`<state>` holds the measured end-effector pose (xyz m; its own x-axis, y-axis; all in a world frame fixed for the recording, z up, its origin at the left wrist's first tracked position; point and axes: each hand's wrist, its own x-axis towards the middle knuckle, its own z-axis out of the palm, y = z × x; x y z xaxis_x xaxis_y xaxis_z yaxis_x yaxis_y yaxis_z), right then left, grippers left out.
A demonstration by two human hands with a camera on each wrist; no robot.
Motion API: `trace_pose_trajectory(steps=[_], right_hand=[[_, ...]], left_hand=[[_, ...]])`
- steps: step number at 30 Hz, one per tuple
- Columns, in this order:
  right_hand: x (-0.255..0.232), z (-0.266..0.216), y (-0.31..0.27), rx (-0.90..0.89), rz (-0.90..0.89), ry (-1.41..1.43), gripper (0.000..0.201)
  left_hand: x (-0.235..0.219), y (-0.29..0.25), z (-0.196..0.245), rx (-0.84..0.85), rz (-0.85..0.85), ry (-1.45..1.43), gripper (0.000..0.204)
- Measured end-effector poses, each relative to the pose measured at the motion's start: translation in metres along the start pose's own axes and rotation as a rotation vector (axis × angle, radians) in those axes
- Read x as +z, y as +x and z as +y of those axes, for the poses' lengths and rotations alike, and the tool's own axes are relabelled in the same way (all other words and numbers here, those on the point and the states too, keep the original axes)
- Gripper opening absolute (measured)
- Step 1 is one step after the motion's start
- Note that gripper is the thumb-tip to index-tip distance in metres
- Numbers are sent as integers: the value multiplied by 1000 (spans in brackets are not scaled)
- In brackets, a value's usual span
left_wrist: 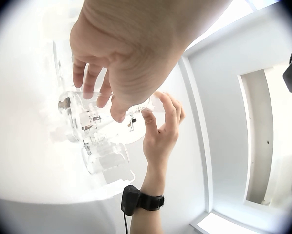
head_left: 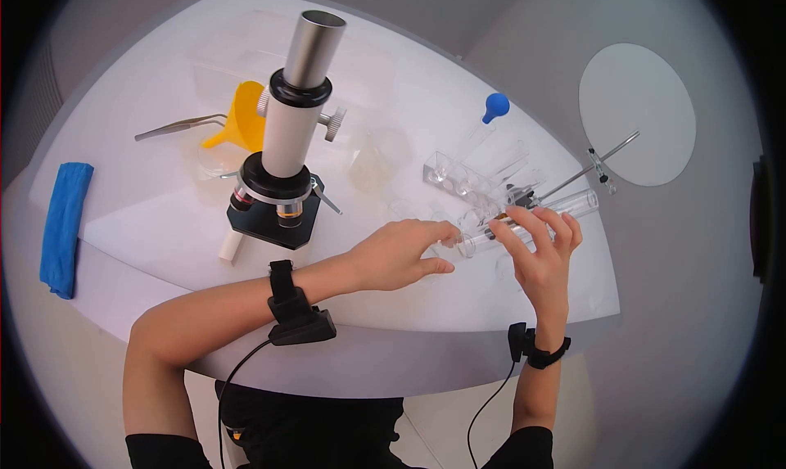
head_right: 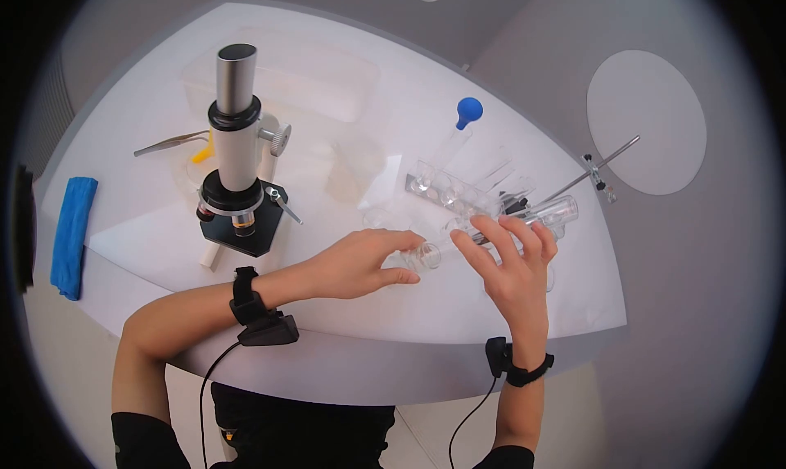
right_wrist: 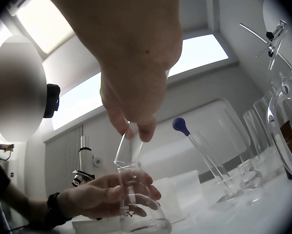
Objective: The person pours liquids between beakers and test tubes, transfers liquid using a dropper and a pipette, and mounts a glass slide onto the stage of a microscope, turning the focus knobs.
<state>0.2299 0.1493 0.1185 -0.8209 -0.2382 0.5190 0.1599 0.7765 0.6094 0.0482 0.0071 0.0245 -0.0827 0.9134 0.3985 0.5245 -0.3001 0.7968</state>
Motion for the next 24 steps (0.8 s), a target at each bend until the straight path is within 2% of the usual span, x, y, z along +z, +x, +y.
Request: trace_pose_trajectory(steps=[8, 13, 24], right_hand=[[-8, 9, 3, -72, -27, -72, 37], [-11, 9, 6, -94, -52, -71, 38], [-13, 11, 9, -100, -56, -39, 43]], left_hand=[[5, 4, 0, 21, -14, -7, 47], [1, 3, 7, -35, -71, -17, 48], [2, 5, 5, -34, -71, -26, 49]])
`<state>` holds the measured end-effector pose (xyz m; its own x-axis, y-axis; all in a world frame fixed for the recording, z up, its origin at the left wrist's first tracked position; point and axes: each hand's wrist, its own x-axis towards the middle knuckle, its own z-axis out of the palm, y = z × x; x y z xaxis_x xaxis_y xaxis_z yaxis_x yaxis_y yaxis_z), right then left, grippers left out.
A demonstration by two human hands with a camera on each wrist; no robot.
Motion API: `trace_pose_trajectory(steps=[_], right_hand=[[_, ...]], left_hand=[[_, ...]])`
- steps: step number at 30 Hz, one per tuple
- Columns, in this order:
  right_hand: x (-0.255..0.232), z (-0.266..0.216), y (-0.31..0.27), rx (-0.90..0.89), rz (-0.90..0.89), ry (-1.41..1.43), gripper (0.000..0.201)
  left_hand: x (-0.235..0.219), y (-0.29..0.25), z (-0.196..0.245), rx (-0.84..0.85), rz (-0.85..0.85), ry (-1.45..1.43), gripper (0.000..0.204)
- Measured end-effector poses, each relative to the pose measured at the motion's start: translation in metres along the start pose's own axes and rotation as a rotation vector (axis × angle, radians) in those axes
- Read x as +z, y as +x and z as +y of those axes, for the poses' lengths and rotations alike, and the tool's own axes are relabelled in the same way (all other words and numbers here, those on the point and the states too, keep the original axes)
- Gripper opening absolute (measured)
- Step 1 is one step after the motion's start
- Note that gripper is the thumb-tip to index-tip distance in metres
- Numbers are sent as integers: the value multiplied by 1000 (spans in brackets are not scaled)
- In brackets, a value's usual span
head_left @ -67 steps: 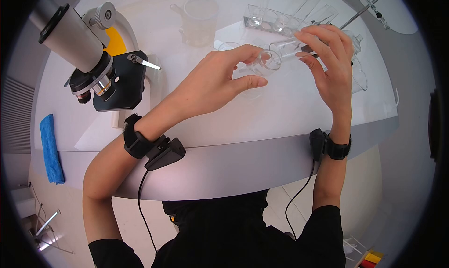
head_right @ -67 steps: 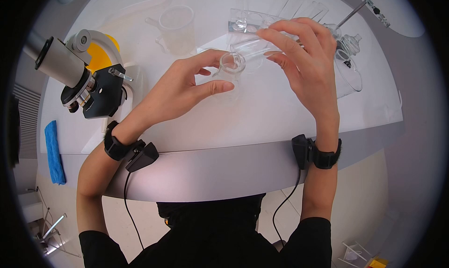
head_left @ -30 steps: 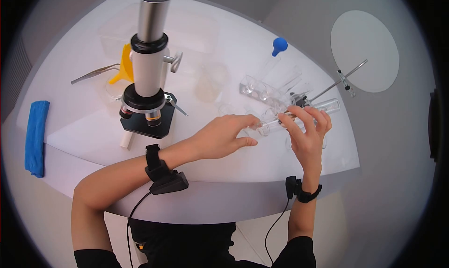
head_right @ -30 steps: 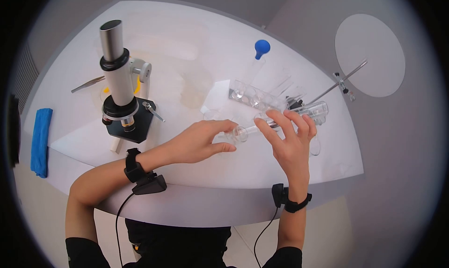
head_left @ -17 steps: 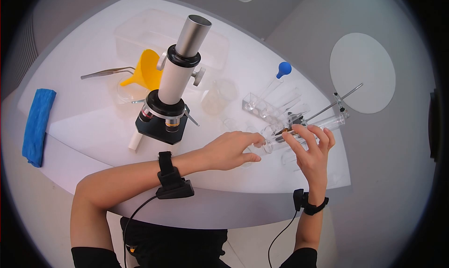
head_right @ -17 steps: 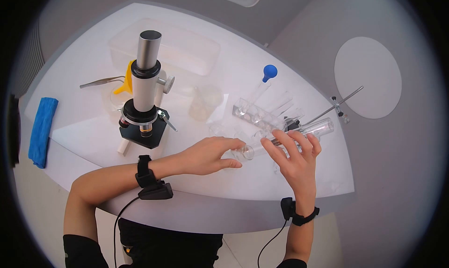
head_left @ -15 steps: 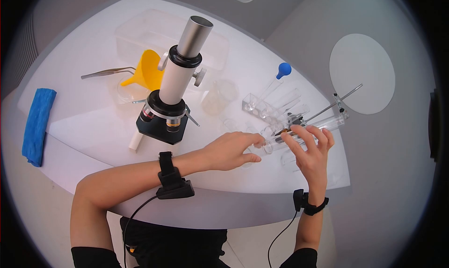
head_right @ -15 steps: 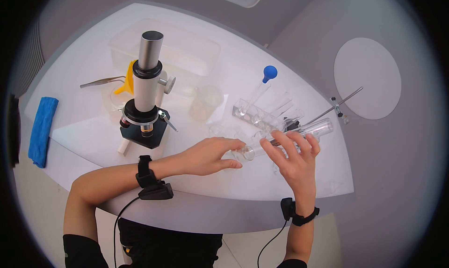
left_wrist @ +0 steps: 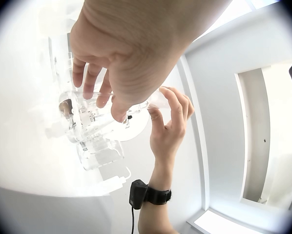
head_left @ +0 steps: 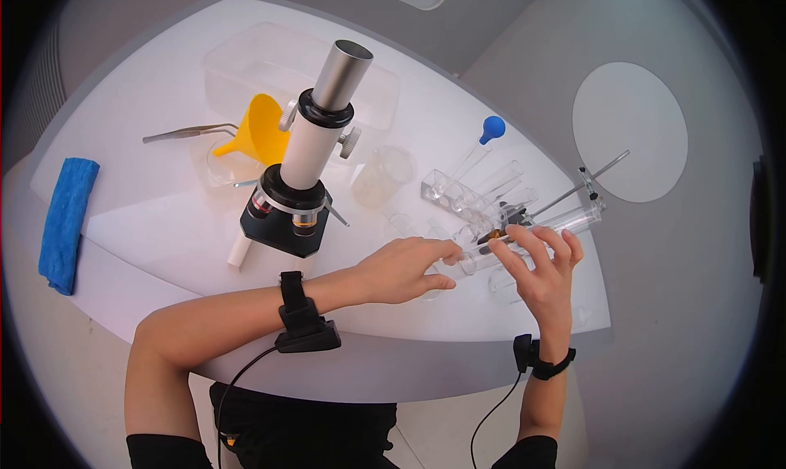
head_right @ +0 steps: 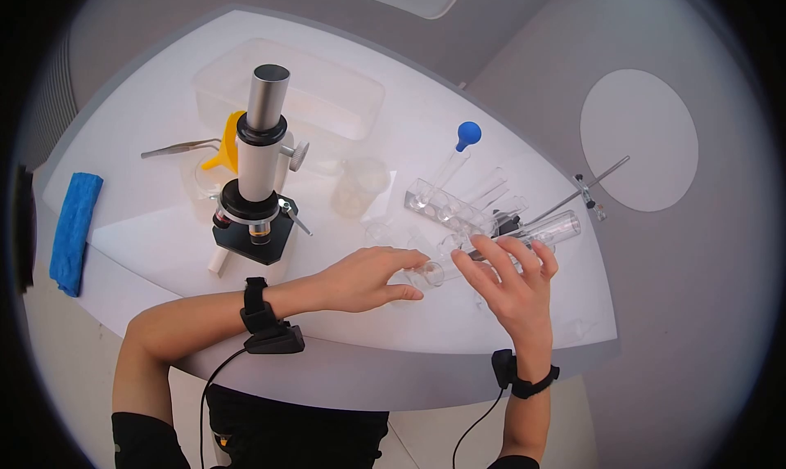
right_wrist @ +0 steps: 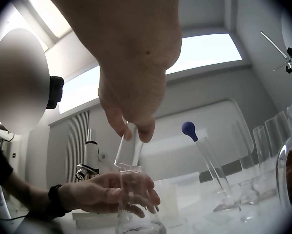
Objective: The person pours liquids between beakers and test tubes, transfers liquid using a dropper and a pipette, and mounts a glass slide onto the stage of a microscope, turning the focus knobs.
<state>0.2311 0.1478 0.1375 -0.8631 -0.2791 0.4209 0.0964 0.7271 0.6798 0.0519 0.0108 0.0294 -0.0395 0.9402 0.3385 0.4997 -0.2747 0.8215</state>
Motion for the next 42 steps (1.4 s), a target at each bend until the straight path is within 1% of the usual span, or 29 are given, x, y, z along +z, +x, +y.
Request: trace_pose_trajectory(steps=[2, 6, 8, 10, 15, 18, 20, 21, 23, 24, 26, 27, 29, 30, 32, 33, 35, 36, 37, 39, 41, 42], right_hand=[[0, 2, 0, -7, 35, -32, 44], [-1, 0, -1, -20, 3, -31, 43], [0, 1, -2, 24, 23, -34, 42], [3, -1, -3, 12, 18, -21, 41], [1, 1, -1, 34, 14, -10, 39], [3, 1, -4, 34, -5, 39, 39], [6, 7, -6, 72, 28, 131, 36], [8, 9, -7, 72, 28, 130, 36], [12, 13, -10, 209, 116, 327, 39], [15, 16, -12, 209, 115, 327, 39], [18, 21, -12, 320, 110, 461, 41], [23, 22, -14, 319, 112, 459, 41], [35, 24, -19, 571, 149, 589, 41], [37, 24, -16, 572, 153, 586, 41], [44, 22, -2, 877, 272, 956, 36], [50, 23, 3, 879, 284, 951, 36], [69, 26, 16, 1076, 379, 1154, 35], [77, 28, 22, 1132, 403, 1186, 36], [84, 30, 27, 1129, 416, 1183, 36], [100, 34, 35, 1219, 325, 1110, 38], [121, 37, 37, 1194, 335, 1101, 39], [129, 37, 38, 1176, 312, 1067, 39]], left_hand=[[0, 0, 0, 8, 8, 0, 49], [0, 0, -1, 8, 8, 11, 49], [2, 0, -2, 10, 16, 20, 49], [4, -1, -3, 33, 67, 6, 35], [4, 0, -1, 30, 63, -6, 35], [4, 0, -1, 36, 64, -4, 36], [3, 0, 0, 32, 66, -6, 36], [2, 0, 1, 32, 64, -16, 36], [1, 0, 1, 34, 62, -25, 36], [3, 1, 1, 25, 58, -27, 36], [3, 1, 1, 21, 55, -25, 36], [3, 2, 0, 23, 46, -34, 36], [3, 2, 0, 27, 38, -39, 36], [3, 1, 0, 28, 35, -31, 40], [2, 2, 1, 41, 29, -9, 43], [2, 2, 2, 36, 29, -26, 43], [1, 3, 4, 34, 27, -40, 43], [2, 3, 4, 43, 35, -45, 44], [2, 4, 4, 53, 44, -51, 44], [2, 4, 5, 66, 52, -48, 41], [1, 4, 5, 74, 60, -46, 39], [1, 4, 5, 76, 63, -48, 41]])
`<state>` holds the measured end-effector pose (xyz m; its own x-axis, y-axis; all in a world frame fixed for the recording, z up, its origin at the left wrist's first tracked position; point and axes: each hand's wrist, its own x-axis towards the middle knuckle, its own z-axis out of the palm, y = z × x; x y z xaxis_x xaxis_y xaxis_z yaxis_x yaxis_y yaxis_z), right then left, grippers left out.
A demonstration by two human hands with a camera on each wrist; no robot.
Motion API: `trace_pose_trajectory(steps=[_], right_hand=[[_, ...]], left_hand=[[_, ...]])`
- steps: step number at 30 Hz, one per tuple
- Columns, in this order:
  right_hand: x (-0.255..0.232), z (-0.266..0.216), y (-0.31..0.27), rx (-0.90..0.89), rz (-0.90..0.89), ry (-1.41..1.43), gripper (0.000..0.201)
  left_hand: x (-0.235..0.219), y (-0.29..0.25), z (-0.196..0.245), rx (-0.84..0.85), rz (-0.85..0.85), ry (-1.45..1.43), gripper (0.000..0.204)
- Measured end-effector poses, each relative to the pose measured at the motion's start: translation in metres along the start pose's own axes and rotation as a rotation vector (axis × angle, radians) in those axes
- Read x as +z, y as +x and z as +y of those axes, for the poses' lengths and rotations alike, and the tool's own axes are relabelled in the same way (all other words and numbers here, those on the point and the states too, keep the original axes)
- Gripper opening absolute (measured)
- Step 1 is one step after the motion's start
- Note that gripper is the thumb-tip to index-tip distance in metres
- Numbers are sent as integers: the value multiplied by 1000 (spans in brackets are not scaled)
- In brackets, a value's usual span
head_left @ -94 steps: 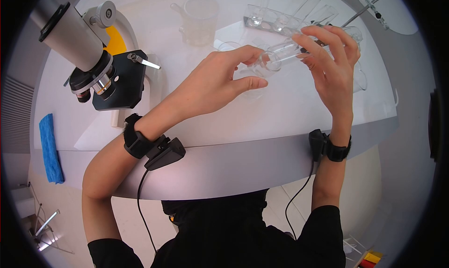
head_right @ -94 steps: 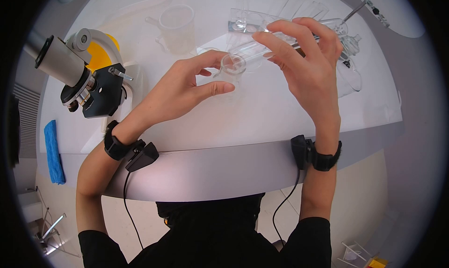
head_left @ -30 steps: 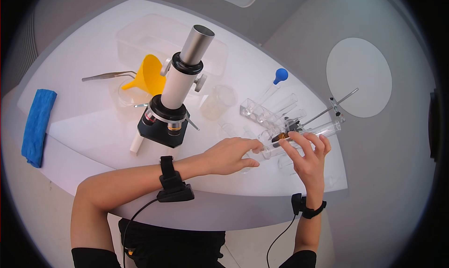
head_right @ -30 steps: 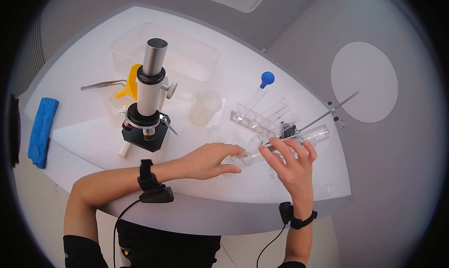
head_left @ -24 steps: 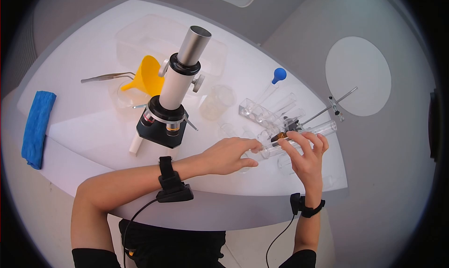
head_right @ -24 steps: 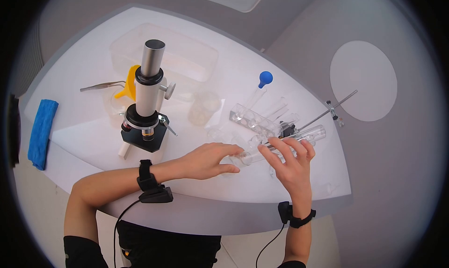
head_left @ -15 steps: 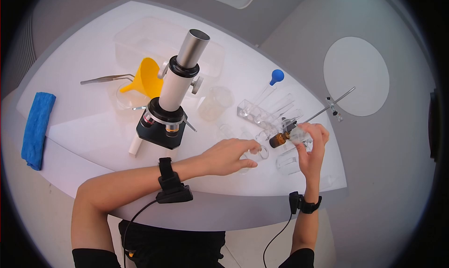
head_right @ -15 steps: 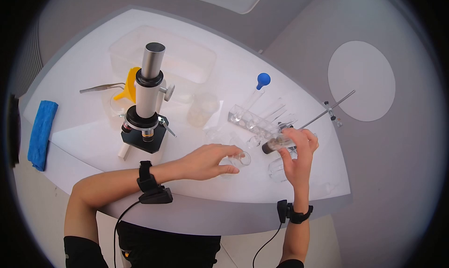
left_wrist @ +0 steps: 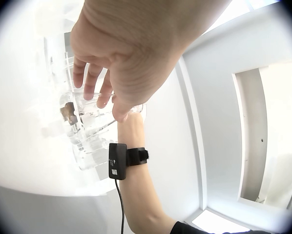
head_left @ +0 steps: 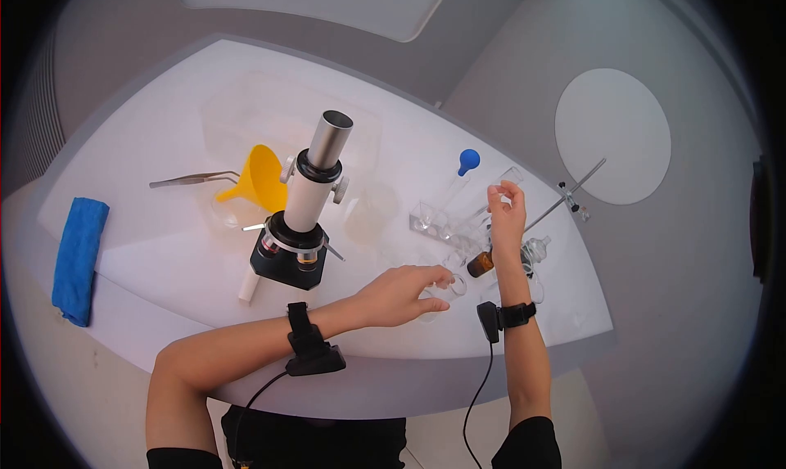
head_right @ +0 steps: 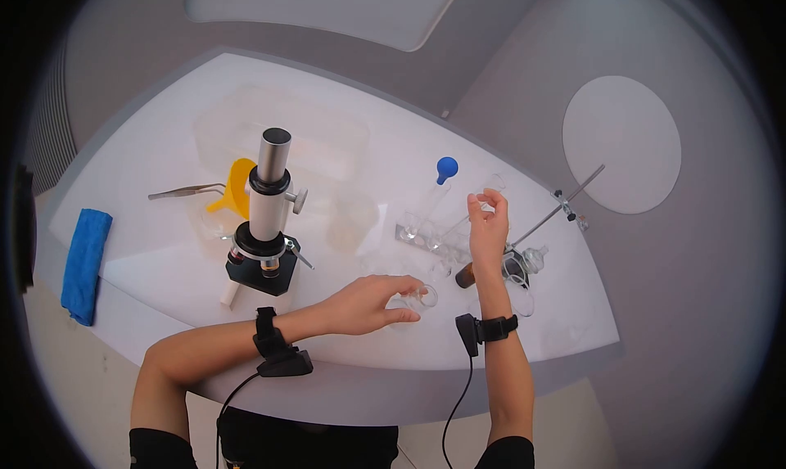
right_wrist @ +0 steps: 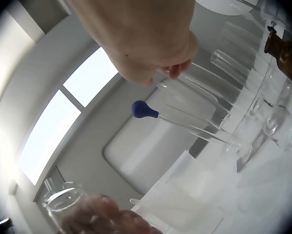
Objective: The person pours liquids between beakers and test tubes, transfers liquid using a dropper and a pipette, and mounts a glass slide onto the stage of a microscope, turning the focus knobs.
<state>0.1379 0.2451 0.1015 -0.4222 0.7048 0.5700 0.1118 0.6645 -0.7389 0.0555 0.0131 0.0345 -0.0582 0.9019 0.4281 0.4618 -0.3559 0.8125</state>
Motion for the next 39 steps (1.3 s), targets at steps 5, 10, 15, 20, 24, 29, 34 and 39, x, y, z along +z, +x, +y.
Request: trace_pose_trajectory(steps=[5, 10, 15, 20, 24, 29, 34, 39], right_hand=[[16, 15, 11, -55, -3, -93, 39], [21, 14, 10, -92, -33, -155, 39], [20, 16, 4, -146, -60, -216, 41], [21, 4, 1, -154, -86, -266, 52], [22, 2, 2, -138, -85, -307, 57], [22, 4, 7, -111, -139, -470, 74], [21, 15, 7, -54, -193, -478, 76], [19, 16, 2, -148, -176, -494, 78]], left_hand=[[1, 0, -2, 7, 13, 11, 44], [-1, 0, -4, 14, 16, 28, 45], [-1, 1, -4, 8, 7, 24, 45], [0, 1, -3, -2, -2, 29, 45], [1, 0, -4, 2, -5, 25, 45], [3, 1, -5, 6, -8, 28, 45], [3, 1, -4, -5, -4, 15, 45], [1, 1, -4, -7, -7, 32, 45]])
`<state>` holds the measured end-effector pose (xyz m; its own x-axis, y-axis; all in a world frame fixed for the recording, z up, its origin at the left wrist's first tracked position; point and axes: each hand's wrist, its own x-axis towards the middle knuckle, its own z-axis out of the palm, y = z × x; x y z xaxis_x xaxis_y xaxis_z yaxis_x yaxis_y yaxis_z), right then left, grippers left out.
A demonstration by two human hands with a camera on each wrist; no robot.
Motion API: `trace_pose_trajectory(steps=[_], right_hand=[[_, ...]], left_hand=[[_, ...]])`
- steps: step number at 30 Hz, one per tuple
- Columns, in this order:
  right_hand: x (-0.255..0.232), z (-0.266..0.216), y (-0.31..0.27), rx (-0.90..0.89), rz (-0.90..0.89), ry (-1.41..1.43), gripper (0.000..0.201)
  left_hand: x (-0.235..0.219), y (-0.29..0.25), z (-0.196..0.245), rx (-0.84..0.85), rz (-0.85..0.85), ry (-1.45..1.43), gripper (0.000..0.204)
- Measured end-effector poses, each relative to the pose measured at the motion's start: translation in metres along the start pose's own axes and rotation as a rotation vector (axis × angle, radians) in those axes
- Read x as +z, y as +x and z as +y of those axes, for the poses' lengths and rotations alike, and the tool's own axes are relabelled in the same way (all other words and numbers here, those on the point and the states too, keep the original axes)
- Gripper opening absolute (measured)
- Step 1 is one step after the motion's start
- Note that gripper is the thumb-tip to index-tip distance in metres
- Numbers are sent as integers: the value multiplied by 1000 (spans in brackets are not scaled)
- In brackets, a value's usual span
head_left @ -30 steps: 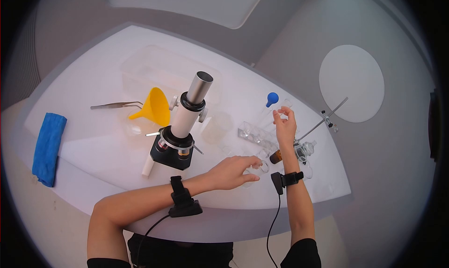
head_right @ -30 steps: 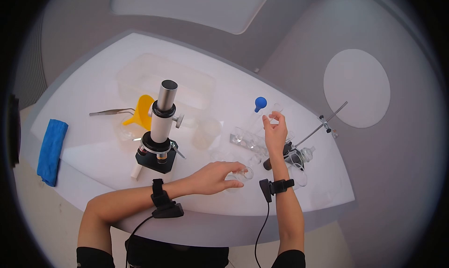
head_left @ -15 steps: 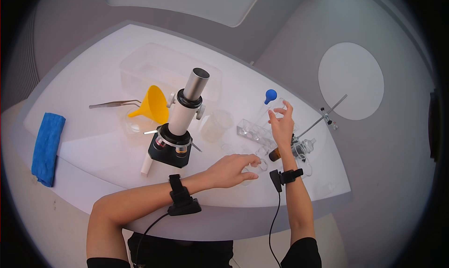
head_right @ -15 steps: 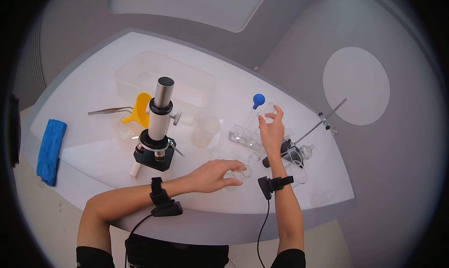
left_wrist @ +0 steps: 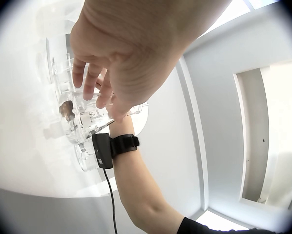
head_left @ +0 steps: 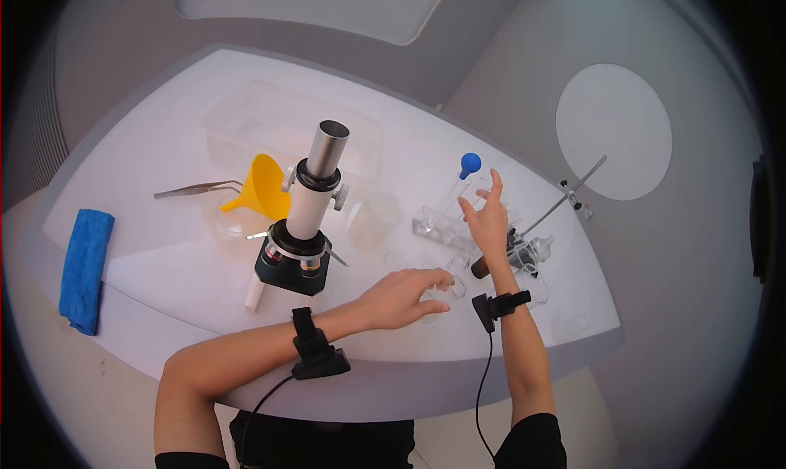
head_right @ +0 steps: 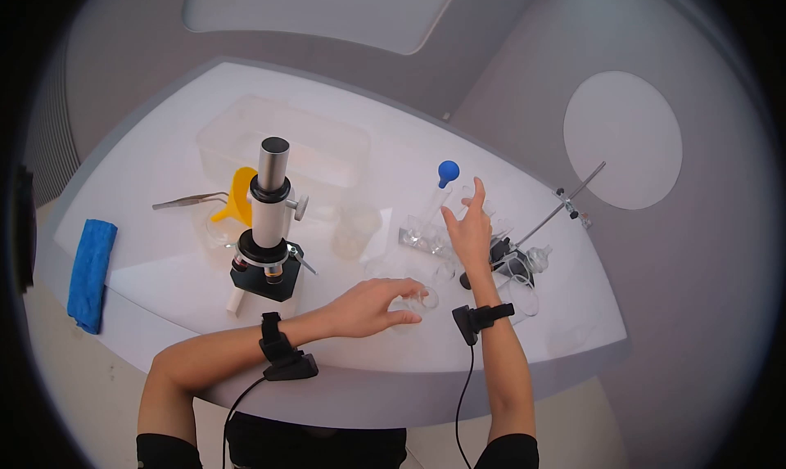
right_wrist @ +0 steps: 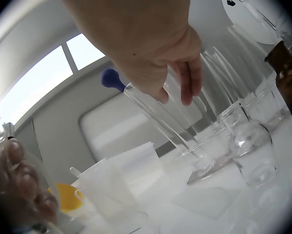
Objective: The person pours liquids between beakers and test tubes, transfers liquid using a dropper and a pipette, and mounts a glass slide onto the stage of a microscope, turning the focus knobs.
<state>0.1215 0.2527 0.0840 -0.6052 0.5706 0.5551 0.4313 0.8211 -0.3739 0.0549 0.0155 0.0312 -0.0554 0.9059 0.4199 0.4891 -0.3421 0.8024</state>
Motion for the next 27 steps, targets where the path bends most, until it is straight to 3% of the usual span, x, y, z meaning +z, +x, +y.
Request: trace_pose_trajectory(steps=[2, 6, 8, 9, 10, 12, 14, 16, 17, 18, 20, 21, 22, 25, 27], right_hand=[[-6, -7, -4, -87, 113, -70, 80], [-38, -40, -26, -7, 138, 24, 71], [-45, -35, -38, -163, 221, 204, 56], [-48, -35, -46, -184, 219, 327, 40], [-47, -27, -53, -164, 224, 334, 40], [-46, -11, -66, -105, -140, 789, 33], [-43, -5, -76, -75, -130, 833, 31], [-37, -3, -83, 49, -494, 1026, 36], [-37, -1, -87, 85, -579, 1080, 45], [-38, -1, -89, 101, -556, 1090, 45], [-36, 1, -96, 102, -722, 1194, 52], [-32, 5, -97, 57, -748, 1188, 64], [-31, 6, -99, 80, -722, 1212, 64], [-25, 11, -100, -3, -882, 1110, 81], [-25, 9, -102, -16, -859, 1074, 77]], left_hand=[[-1, 0, 1, -8, -6, 6, 44], [-5, 2, 8, -15, 8, 3, 37], [-6, 2, 12, -39, 1, 0, 38], [-8, 3, 17, -71, 7, -6, 38], [-8, 4, 18, -103, 11, -7, 39], [-5, 5, 15, -108, 4, 9, 40], [-4, 5, 14, -114, -5, 30, 41], [-6, 9, 16, -78, 40, 5, 41], [-7, 11, 18, -79, 10, 9, 41], [-9, 12, 20, -90, 25, 13, 42], [-9, 12, 23, -118, 4, 16, 42], [-9, 13, 23, -171, 21, 31, 42], [-10, 14, 26, -223, 38, 49, 42], [-10, 19, 28, -200, 23, 51, 43], [-9, 20, 27, -195, 14, 97, 44]])
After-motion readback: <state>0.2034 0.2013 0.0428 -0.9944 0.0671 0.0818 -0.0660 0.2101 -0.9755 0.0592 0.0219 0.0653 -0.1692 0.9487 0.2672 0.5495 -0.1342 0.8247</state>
